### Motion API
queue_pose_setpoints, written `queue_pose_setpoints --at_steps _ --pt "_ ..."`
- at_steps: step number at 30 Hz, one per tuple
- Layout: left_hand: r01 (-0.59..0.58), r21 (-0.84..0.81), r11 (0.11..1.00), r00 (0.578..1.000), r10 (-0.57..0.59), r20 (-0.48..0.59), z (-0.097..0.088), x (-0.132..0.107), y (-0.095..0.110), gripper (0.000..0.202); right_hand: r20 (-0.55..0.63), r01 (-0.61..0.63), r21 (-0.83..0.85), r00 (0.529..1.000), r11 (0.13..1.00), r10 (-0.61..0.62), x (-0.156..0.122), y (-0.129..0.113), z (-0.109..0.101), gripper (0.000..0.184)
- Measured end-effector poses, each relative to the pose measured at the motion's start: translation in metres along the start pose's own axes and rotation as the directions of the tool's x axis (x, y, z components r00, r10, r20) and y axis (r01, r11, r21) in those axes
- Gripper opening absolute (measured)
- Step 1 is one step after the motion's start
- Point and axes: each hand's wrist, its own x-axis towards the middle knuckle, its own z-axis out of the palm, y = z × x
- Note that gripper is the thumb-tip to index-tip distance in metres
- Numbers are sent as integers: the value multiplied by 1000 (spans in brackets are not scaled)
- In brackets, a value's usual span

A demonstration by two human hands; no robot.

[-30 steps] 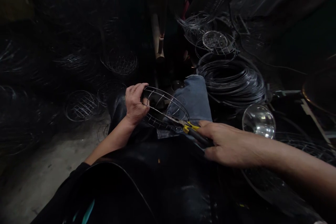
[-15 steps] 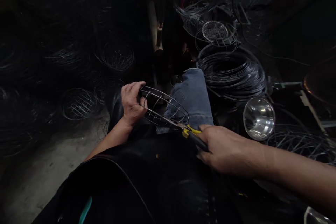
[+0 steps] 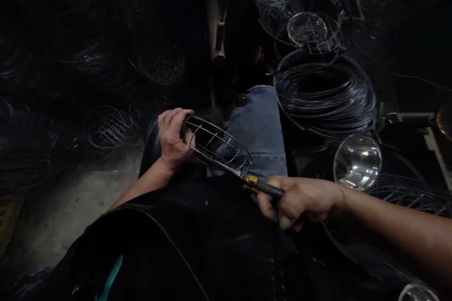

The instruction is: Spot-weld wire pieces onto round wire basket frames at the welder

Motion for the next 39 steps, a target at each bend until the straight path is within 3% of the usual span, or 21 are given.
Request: queue_pose_setpoints --at_steps 3,5,8,13,20,22,25,28,34,36,37,39 --pt "3 11 1000 1000 -3 5 3 2 0 47 10 -31 198 1000 980 29 9 14 -5 21" --pt "8 18 1000 1000 -9 14 6 4 1 47 39 -20 209 999 978 12 11 17 -8 22" --pt "21 28 999 999 -22 33 9 6 1 48 31 -11 84 999 996 8 4 5 -10 23" --pt "-13 4 1000 1000 13 17 10 5 2 50 -142 -192 -202 976 960 165 -18 -31 2 27" --pt "0 -16 1000 1000 1 28 7 1 3 48 -283 -360 -215 913 908 295 -16 -48 29 21" --pt "17 -23 1000 999 -16 40 7 1 3 48 -439 -411 -379 869 829 230 -12 -47 38 17" --pt "41 -27 999 998 -39 52 6 1 1 50 -676 -570 -604 737 556 21 -6 -43 49 13" --pt "43 -34 998 998 -42 47 5 1 0 52 -727 -663 -664 681 345 -90 -2 -41 58 12" --pt "51 -28 998 998 -50 40 1 -3 3 56 -759 -726 -651 614 220 -219 -2 -43 72 23" --pt "43 -27 999 999 -42 24 0 -5 4 56 -757 -720 -653 617 235 -213 -1 -43 73 21" --pt "35 -30 999 999 -34 18 0 -7 4 55 -753 -696 -655 633 294 -179 -1 -42 72 17" --pt "21 -40 999 1000 -21 14 -1 -11 5 54 -682 -573 -632 731 522 -24 -3 -40 66 7"
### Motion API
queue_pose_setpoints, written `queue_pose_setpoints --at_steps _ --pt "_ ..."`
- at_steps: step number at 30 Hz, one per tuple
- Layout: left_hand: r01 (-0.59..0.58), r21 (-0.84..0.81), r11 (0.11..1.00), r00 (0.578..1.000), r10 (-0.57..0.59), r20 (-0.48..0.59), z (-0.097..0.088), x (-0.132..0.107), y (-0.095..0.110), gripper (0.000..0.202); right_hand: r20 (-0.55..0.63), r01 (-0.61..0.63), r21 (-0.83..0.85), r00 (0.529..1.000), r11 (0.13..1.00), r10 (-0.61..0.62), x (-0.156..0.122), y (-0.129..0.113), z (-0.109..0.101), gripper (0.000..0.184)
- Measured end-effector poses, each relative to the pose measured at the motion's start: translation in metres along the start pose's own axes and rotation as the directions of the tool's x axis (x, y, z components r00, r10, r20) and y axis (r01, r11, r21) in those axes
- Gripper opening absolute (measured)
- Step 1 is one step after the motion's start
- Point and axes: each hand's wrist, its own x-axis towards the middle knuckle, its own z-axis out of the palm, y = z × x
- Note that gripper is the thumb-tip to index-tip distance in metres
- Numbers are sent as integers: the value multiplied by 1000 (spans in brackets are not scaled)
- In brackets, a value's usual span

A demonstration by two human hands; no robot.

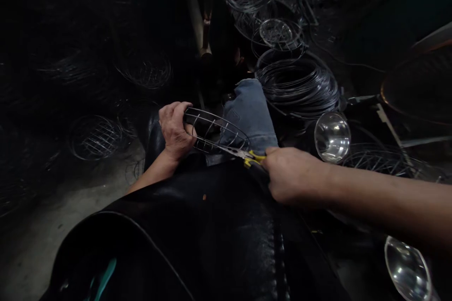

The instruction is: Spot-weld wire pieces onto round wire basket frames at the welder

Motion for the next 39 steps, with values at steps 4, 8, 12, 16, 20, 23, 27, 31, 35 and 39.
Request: queue_pose_setpoints --at_steps 4,8,12,16,20,23,27,31,35,39 --pt "5 2 1000 1000 -5 2 -4 -7 -1 54 428 -72 538 882 840 -198 5 16 -6 12" --pt "-12 5 1000 1000 12 -20 -8 -9 -3 51 499 -238 749 816 619 -290 12 27 3 19" --pt "-18 9 1000 1000 18 14 -6 -3 -4 53 472 -283 848 789 449 -394 22 36 22 19" --pt "-4 19 1000 999 3 33 -2 5 -2 53 401 -190 874 802 448 -443 25 40 21 26" --pt "-14 20 1000 999 13 30 2 7 0 54 399 -101 785 838 612 -373 14 38 4 29" --pt "-11 21 1000 999 10 44 3 6 1 54 374 -50 722 867 690 -329 6 35 -5 33" --pt "-4 34 999 999 2 42 1 4 2 54 385 -37 696 862 717 -329 1 31 -11 33" --pt "1 23 1000 999 -2 36 -1 2 1 54 364 -29 642 891 766 -271 -3 24 -16 33" --pt "11 13 1000 999 -11 31 -2 1 0 54 442 -184 702 870 688 -218 -3 16 -14 29" --pt "-10 -8 1000 1000 10 13 -1 0 -3 53 475 -192 667 854 720 -213 1 11 -3 24"
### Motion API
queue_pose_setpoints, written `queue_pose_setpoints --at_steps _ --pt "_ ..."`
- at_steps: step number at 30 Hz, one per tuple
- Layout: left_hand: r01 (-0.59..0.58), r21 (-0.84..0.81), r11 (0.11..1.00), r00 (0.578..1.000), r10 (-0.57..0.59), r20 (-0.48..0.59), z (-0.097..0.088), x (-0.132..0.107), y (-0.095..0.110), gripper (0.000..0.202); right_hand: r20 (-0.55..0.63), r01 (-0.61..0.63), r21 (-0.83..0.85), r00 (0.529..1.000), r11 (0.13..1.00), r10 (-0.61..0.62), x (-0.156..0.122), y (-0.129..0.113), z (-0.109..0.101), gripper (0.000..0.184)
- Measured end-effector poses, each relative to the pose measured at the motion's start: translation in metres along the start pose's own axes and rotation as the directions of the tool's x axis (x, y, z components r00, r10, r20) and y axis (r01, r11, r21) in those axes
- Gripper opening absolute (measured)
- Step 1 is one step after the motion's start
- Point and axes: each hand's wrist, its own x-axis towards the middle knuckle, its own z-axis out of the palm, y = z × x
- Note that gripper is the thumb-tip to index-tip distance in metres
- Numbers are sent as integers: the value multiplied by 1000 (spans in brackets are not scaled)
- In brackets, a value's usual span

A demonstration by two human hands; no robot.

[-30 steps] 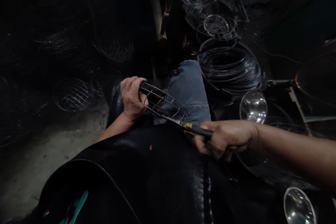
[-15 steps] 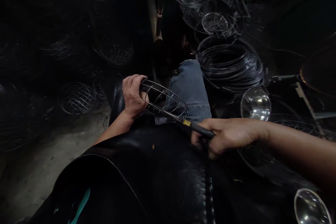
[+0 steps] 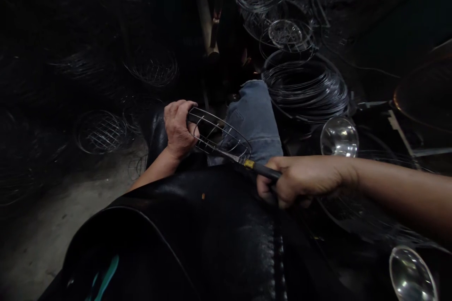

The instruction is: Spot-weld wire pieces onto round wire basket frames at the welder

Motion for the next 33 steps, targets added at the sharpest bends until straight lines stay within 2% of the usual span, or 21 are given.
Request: queue_pose_setpoints --at_steps 3,5,7,10,12,13,14,15,16,18,19,21,24,28,30,31,33 --pt "1 -5 1000 1000 -1 7 0 0 -1 53 -190 21 -293 979 956 -80 6 2 10 17" --pt "19 -1 1000 1000 -19 20 0 1 -2 54 -369 -59 -527 915 848 -165 9 1 16 13" --pt "29 0 1000 999 -29 20 0 3 -1 55 -490 -212 -679 844 703 -218 11 0 21 10" --pt "34 -1 999 999 -34 12 0 4 -1 55 -579 -375 -746 774 550 -257 13 -1 26 15" --pt "36 7 999 999 -36 10 -1 4 0 55 -610 -411 -745 738 525 -288 14 0 28 15" --pt "36 13 999 999 -36 8 -1 4 1 55 -620 -406 -734 728 544 -294 15 1 28 14" --pt "32 16 999 999 -32 6 -1 3 1 54 -615 -371 -719 733 588 -290 14 1 27 11" --pt "24 15 1000 1000 -24 5 -1 3 1 54 -588 -303 -693 763 654 -269 14 3 26 9" --pt "12 11 1000 1000 -12 2 -1 1 1 53 -535 -211 -641 812 738 -233 12 4 24 9" --pt "-18 -5 1000 1000 18 -11 -1 -1 1 53 -356 -24 -445 922 895 -152 10 7 16 15" --pt "-33 -13 999 999 32 -23 -1 -3 0 52 -252 36 -320 960 947 -122 9 10 12 19" --pt "-46 -23 999 998 45 -49 -2 -6 -2 52 -105 87 -69 990 994 -94 11 17 4 25" --pt "-36 -32 999 998 34 -53 -3 -8 -6 52 -17 134 264 991 955 -134 28 36 1 29" --pt "-23 -32 999 999 22 -40 -2 -3 -8 54 7 263 574 945 775 -326 61 65 11 30" --pt "-30 -32 999 1000 30 -1 1 4 -7 55 -25 325 606 920 726 -391 68 69 13 29" --pt "-33 -35 999 999 34 23 3 9 -6 55 -45 360 571 911 738 -410 67 67 12 29" --pt "-35 -48 998 998 37 55 7 22 -3 55 -93 441 392 892 807 -443 55 60 4 28"
